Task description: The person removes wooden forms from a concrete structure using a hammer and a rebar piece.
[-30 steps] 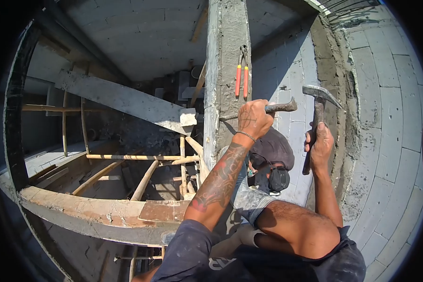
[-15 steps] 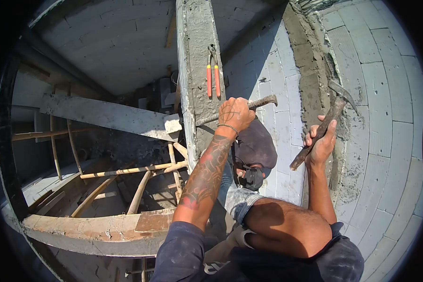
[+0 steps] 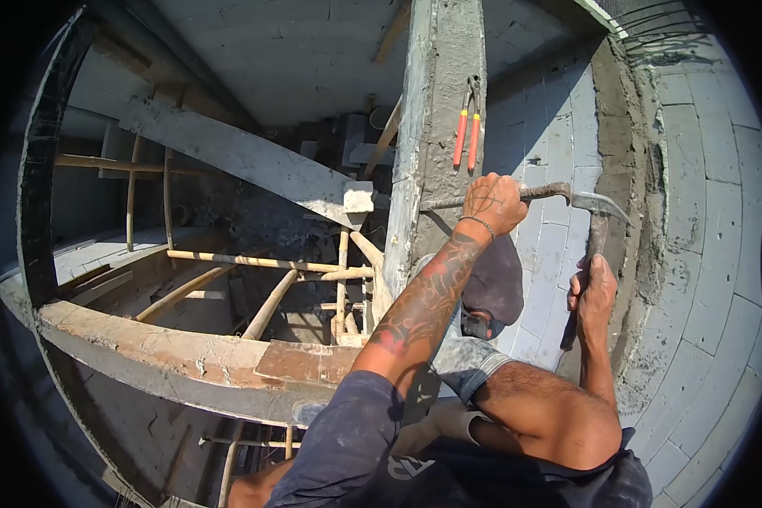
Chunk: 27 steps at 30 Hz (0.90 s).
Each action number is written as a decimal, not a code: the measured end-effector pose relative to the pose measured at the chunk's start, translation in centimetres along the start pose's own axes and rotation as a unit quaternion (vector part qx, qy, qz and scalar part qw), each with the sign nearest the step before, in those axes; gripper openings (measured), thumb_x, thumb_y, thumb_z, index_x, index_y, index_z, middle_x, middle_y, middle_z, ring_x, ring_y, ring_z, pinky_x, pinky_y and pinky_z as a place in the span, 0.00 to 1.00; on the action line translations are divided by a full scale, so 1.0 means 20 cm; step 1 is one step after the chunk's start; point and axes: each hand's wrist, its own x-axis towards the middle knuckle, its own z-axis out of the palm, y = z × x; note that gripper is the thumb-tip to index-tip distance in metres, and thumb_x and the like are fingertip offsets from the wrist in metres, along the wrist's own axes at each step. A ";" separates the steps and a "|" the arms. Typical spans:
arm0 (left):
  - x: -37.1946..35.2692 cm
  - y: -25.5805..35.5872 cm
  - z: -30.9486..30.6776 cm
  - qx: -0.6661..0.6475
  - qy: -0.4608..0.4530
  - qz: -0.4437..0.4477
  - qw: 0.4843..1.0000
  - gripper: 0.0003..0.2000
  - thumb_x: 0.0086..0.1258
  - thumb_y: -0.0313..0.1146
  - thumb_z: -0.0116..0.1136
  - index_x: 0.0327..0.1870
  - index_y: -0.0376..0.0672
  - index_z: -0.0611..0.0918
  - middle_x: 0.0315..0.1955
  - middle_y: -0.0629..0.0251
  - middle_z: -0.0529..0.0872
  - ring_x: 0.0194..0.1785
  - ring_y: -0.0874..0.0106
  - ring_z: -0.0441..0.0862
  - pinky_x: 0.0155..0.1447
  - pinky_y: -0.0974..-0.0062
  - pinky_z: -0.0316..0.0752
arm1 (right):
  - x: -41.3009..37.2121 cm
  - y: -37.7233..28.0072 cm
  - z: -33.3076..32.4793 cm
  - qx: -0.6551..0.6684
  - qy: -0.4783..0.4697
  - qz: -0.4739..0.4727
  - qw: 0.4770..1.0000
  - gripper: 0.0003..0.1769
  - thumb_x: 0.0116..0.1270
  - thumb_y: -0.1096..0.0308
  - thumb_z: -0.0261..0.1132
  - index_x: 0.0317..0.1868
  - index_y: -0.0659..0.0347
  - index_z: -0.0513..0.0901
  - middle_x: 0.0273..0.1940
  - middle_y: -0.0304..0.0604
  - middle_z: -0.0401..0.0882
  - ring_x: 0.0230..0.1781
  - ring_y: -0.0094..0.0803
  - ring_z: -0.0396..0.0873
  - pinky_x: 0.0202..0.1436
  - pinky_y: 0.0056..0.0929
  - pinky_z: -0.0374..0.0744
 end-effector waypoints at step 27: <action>-0.17 -0.49 -0.32 -0.285 0.228 0.026 0.931 0.13 0.61 0.32 0.47 0.18 0.33 0.73 0.12 0.53 0.72 0.18 0.58 0.73 0.25 0.66 0.65 | 0.09 -0.14 0.09 0.121 0.027 -0.122 0.985 0.28 0.68 0.42 0.47 0.31 0.63 0.68 0.15 0.36 0.63 0.10 0.20 0.61 0.13 0.17 0.62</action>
